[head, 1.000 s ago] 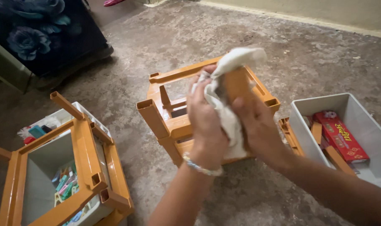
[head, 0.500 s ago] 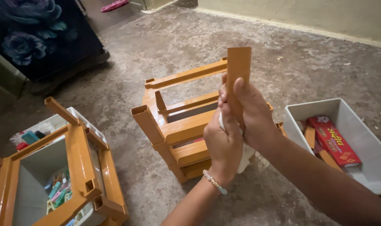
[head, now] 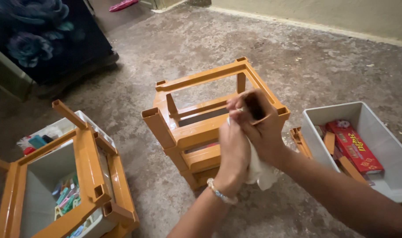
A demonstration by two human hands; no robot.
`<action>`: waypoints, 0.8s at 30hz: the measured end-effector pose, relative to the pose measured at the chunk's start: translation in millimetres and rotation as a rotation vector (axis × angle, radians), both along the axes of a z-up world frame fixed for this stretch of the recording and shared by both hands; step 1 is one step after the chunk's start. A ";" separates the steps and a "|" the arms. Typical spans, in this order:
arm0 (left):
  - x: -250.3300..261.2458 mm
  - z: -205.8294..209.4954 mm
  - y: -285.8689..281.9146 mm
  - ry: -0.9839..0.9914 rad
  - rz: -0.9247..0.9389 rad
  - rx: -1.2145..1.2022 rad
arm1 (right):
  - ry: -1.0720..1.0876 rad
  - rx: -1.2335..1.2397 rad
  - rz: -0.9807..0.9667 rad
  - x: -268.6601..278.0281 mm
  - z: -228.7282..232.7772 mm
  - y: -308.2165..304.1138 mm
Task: The person wipes a yellow plastic frame with a white cloth, then assembles it with other matching frames and leg pieces. They insert the legs into the frame sockets and stack the frames to form a small stool or stand.
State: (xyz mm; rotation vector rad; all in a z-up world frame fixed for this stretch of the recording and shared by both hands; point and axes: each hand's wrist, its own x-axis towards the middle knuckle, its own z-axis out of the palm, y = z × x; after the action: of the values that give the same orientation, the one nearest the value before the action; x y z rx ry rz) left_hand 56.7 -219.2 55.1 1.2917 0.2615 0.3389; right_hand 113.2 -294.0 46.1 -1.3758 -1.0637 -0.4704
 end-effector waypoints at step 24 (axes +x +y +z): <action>5.7 -122.4 -9.6 -0.203 -0.418 0.986 | 0.635 -0.352 0.147 125.3 -30.0 -122.5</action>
State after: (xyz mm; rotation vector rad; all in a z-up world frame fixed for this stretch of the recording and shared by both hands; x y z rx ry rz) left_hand 62.4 -228.8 -67.3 2.2084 -0.4092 0.2341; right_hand 238.5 -416.5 16.1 -1.5890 -0.7249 0.2721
